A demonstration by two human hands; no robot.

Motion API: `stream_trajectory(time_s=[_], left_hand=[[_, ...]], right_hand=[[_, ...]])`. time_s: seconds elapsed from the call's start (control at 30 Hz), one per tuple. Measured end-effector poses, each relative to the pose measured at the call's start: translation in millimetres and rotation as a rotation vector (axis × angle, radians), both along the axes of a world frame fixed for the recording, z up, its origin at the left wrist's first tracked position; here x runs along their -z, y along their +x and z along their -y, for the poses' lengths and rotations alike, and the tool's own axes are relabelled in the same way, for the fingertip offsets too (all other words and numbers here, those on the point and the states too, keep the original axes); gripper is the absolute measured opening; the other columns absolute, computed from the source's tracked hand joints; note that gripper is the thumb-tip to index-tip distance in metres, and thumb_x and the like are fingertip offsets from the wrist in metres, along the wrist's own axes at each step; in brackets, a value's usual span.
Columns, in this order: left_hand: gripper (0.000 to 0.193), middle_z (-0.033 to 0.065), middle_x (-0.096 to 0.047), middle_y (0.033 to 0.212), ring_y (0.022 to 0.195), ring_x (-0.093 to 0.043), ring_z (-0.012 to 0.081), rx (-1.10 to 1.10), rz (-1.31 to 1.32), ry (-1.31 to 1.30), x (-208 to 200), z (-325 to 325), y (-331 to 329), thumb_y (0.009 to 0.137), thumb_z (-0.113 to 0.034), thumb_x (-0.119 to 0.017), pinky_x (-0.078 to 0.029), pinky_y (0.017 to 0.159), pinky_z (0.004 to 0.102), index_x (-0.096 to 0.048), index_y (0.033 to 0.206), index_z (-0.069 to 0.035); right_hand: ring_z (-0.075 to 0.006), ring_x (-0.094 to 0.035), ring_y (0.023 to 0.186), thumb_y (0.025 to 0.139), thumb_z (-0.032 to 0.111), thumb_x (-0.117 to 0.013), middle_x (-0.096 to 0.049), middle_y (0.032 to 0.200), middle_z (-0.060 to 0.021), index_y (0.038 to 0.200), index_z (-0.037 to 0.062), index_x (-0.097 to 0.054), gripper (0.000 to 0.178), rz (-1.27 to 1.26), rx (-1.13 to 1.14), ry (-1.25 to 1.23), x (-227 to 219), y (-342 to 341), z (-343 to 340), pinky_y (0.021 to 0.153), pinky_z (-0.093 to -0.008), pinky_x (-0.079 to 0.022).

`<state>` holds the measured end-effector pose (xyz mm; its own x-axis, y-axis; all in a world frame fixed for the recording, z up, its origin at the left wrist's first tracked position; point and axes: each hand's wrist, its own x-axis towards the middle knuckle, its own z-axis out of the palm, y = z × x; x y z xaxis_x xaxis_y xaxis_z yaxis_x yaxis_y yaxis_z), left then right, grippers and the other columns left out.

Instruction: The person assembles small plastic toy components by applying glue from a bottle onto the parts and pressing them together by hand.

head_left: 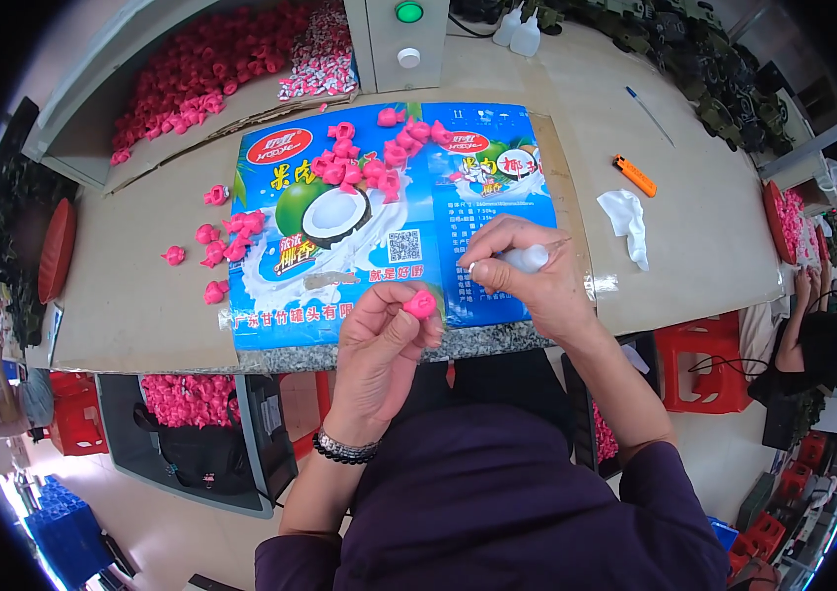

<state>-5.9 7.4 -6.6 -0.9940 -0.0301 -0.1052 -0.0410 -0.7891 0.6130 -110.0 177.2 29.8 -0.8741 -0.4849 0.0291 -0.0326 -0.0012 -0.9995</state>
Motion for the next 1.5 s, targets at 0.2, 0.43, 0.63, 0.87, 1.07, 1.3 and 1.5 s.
stream_trajectory(time_s=[0.2,0.43,0.63,0.87,1.07,1.3,1.5], left_hand=[[0.016,0.0087,-0.062,0.099,0.081,-0.06,0.0129,-0.047,-0.047,-0.162,-2,-3,-1,0.091,-0.011,-0.065,-0.049,0.072,0.0255,-0.057,0.103,-0.003],[0.018,0.0093,-0.063,0.099,0.082,-0.06,0.013,-0.056,-0.059,-0.219,-1,-3,0,0.09,-0.01,-0.065,-0.049,0.073,0.0261,-0.058,0.102,0.0],[0.018,0.0087,-0.063,0.097,0.079,-0.06,0.0111,-0.029,-0.028,-0.236,-2,-2,0,0.089,-0.009,-0.066,-0.049,0.07,0.024,-0.059,0.102,0.001],[0.017,0.0072,-0.064,0.087,0.072,-0.06,0.0094,0.053,-0.037,-0.317,-3,7,-4,0.088,-0.008,-0.067,-0.049,0.063,0.0217,-0.062,0.1,0.003],[0.015,0.0073,-0.064,0.083,0.068,-0.059,0.009,0.08,-0.047,-0.364,-3,9,-5,0.088,-0.006,-0.067,-0.048,0.059,0.0202,-0.063,0.098,0.004],[0.012,0.0084,-0.064,0.085,0.067,-0.059,0.009,0.063,-0.052,-0.325,1,6,-6,0.087,-0.003,-0.066,-0.047,0.058,0.0194,-0.063,0.097,0.003],[0.011,0.01,-0.065,0.089,0.068,-0.059,0.0091,0.04,-0.035,-0.305,1,2,-8,0.086,-0.002,-0.067,-0.046,0.057,0.0197,-0.064,0.096,0.003]], right_hand=[[-0.013,-0.061,0.077,0.076,0.001,-0.075,-0.067,0.083,-0.0067,0.082,-0.0005,-0.067,0.01,-0.184,-0.011,0.049,-7,18,6,0.069,-0.0262,-0.048],[-0.0154,-0.061,0.078,0.071,0.002,-0.078,-0.065,0.082,-0.0061,0.079,0.002,-0.068,0.013,-0.411,-0.023,0.053,-3,23,12,0.068,-0.0281,-0.047],[-0.0151,-0.059,0.077,0.068,0.001,-0.08,-0.063,0.081,-0.0054,0.076,0.0023,-0.067,0.015,-0.32,-0.05,0.032,2,22,11,0.067,-0.0281,-0.046],[-0.0129,-0.058,0.076,0.063,-0.004,-0.082,-0.062,0.081,-0.0061,0.073,0.0035,-0.062,0.024,0.363,-0.206,-0.159,6,13,8,0.068,-0.0256,-0.047],[-0.0129,-0.058,0.074,0.063,-0.007,-0.081,-0.06,0.081,-0.0055,0.076,0.0053,-0.058,0.029,0.525,-0.255,-0.262,13,12,9,0.068,-0.0257,-0.048],[-0.0132,-0.059,0.074,0.063,-0.009,-0.079,-0.06,0.081,-0.0051,0.077,0.0058,-0.056,0.031,0.563,-0.224,-0.245,19,13,8,0.067,-0.0259,-0.049],[-0.0135,-0.06,0.073,0.063,-0.009,-0.078,-0.061,0.08,-0.0052,0.08,0.0055,-0.058,0.03,0.541,-0.195,-0.267,22,12,8,0.068,-0.0264,-0.049]])
